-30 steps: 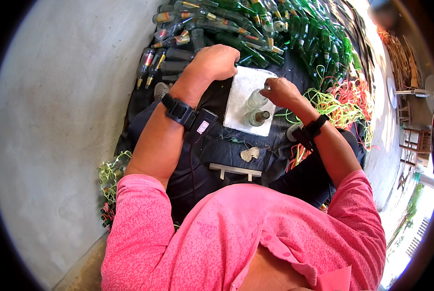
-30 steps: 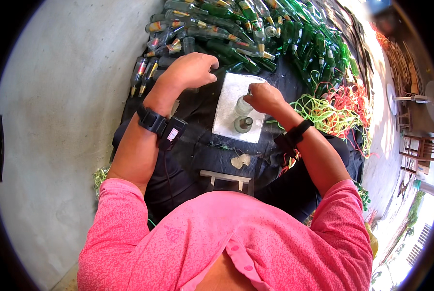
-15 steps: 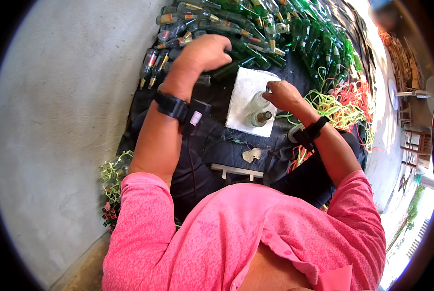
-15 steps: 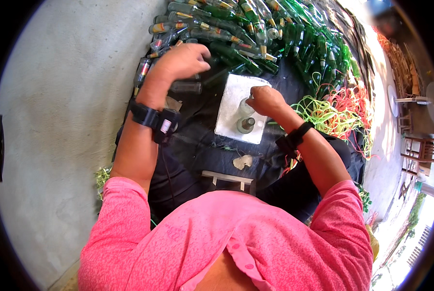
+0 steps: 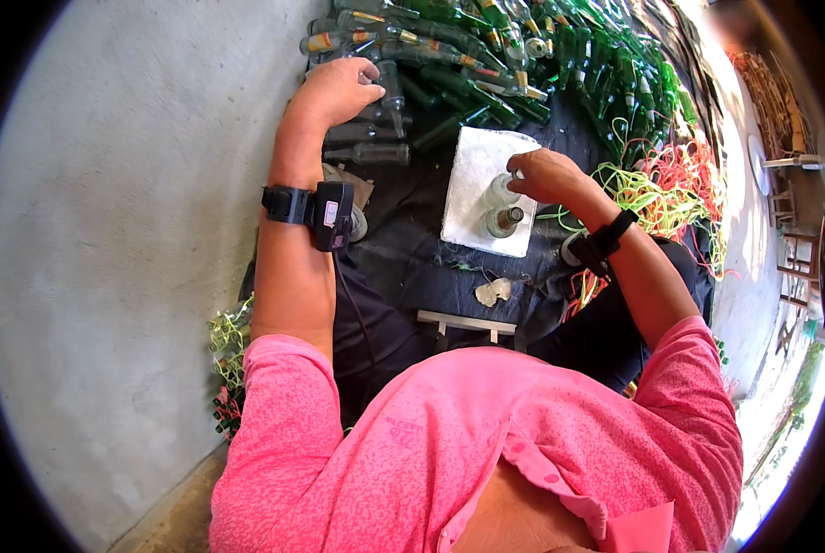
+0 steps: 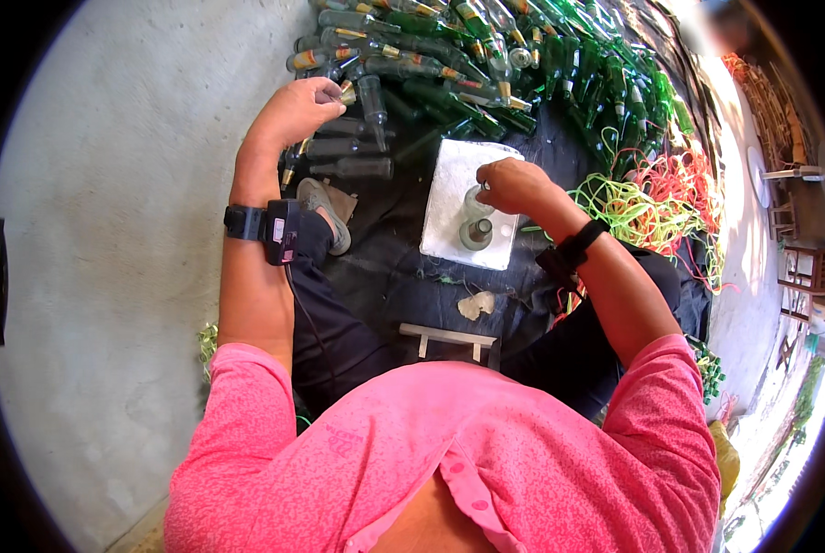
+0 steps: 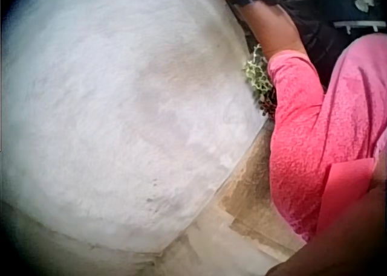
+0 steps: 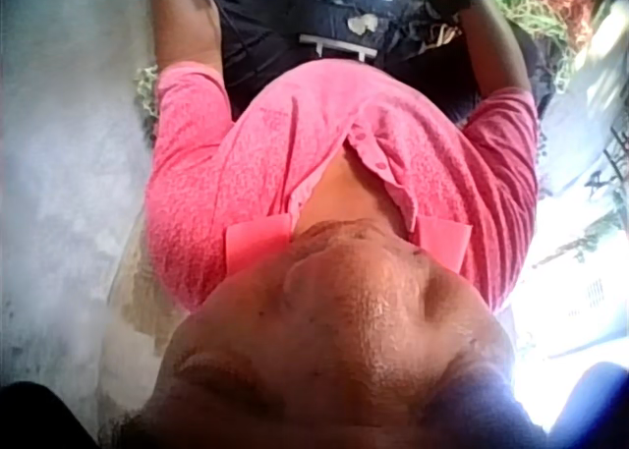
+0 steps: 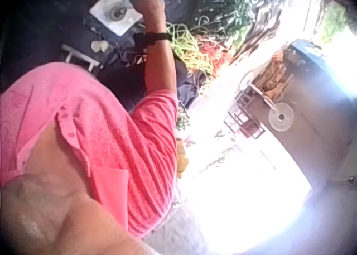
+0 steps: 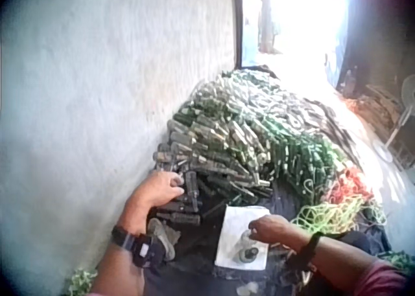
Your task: The person sits on the floor and assembles a decorative structure using green glass bottles and colorful strings. They pick up bottles one by one, place them on a white foam base, and secure them by threading green string through the necks and tying knots.
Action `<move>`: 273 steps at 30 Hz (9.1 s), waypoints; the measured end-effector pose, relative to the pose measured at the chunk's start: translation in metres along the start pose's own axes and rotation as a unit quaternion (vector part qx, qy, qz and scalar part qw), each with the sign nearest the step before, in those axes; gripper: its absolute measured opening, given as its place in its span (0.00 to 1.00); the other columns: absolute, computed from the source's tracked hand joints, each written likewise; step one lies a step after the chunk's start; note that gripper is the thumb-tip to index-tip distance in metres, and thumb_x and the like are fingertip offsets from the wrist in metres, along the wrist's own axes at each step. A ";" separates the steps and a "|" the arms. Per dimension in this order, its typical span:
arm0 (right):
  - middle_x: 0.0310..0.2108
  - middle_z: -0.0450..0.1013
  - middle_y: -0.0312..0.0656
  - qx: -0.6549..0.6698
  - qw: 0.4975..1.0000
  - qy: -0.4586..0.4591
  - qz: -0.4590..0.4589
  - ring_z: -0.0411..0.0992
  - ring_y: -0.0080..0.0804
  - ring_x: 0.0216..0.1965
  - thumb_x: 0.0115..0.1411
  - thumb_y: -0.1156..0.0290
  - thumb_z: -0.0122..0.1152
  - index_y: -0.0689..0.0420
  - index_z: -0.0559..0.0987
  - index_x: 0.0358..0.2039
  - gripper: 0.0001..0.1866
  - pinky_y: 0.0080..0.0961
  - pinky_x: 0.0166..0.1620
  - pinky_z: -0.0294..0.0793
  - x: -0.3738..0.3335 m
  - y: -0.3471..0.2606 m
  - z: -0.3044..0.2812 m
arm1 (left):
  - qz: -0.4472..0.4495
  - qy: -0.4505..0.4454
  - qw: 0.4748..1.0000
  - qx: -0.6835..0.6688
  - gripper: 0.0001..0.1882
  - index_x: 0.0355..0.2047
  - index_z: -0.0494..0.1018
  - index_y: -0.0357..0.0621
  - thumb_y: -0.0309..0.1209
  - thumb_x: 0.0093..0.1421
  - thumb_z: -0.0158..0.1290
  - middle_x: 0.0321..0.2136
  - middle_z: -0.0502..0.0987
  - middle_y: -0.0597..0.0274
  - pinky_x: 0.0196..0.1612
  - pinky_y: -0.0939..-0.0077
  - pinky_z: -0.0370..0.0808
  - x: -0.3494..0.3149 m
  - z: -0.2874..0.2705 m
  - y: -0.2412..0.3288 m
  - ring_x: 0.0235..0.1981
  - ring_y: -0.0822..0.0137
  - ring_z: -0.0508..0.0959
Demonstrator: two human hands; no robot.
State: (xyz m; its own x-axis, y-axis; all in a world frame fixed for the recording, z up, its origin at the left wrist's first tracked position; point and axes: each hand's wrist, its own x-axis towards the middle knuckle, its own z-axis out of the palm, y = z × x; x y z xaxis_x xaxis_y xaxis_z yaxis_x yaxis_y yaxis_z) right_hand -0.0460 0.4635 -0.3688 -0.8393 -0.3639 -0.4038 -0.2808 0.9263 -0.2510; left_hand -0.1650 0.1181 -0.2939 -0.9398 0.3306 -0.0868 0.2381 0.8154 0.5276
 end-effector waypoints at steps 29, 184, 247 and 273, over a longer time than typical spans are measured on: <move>0.38 0.80 0.54 -0.005 1.000 0.031 -0.001 0.79 0.55 0.42 0.52 0.68 0.68 0.56 0.81 0.49 0.22 0.45 0.46 0.79 -0.012 0.014 -0.041 | -0.419 -0.048 0.751 -0.509 0.04 0.24 0.75 0.42 0.22 0.54 0.53 0.19 0.76 0.59 0.14 0.71 0.69 0.009 0.242 -0.137 0.15 0.66 0.76; 0.41 0.80 0.51 0.031 0.995 0.083 0.041 0.78 0.52 0.46 0.57 0.61 0.66 0.58 0.81 0.45 0.19 0.45 0.49 0.77 0.033 0.025 -0.024 | 0.011 -0.020 0.616 -0.787 0.07 0.37 0.78 0.43 0.32 0.64 0.57 0.31 0.81 0.61 0.44 0.62 0.79 0.029 0.022 0.067 0.35 0.63 0.81; 0.35 0.80 0.54 -0.001 0.988 0.124 0.096 0.78 0.58 0.41 0.58 0.66 0.59 0.58 0.80 0.38 0.11 0.49 0.44 0.78 -0.015 0.032 -0.070 | -0.426 0.050 0.787 -0.443 0.07 0.36 0.76 0.43 0.30 0.65 0.49 0.24 0.77 0.63 0.21 0.71 0.71 0.015 0.324 -0.102 0.20 0.68 0.78; 0.30 0.79 0.52 0.095 0.970 0.166 0.148 0.80 0.46 0.32 0.62 0.71 0.63 0.60 0.81 0.45 0.12 0.36 0.37 0.76 -0.004 0.027 -0.075 | -0.465 0.043 0.873 -0.140 0.25 0.49 0.79 0.39 0.43 0.58 0.61 0.57 0.73 0.42 0.56 0.54 0.77 0.137 0.315 -0.163 0.55 0.44 0.77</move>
State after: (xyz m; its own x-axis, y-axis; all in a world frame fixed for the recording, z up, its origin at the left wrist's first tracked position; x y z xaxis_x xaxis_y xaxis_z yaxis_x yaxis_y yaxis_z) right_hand -0.0853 0.4967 -0.3084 -0.9827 -0.0038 -0.1850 0.0599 0.9394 -0.3377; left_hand -0.2554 0.1800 -0.6583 -0.7133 -0.4589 -0.5298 -0.6950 0.5609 0.4499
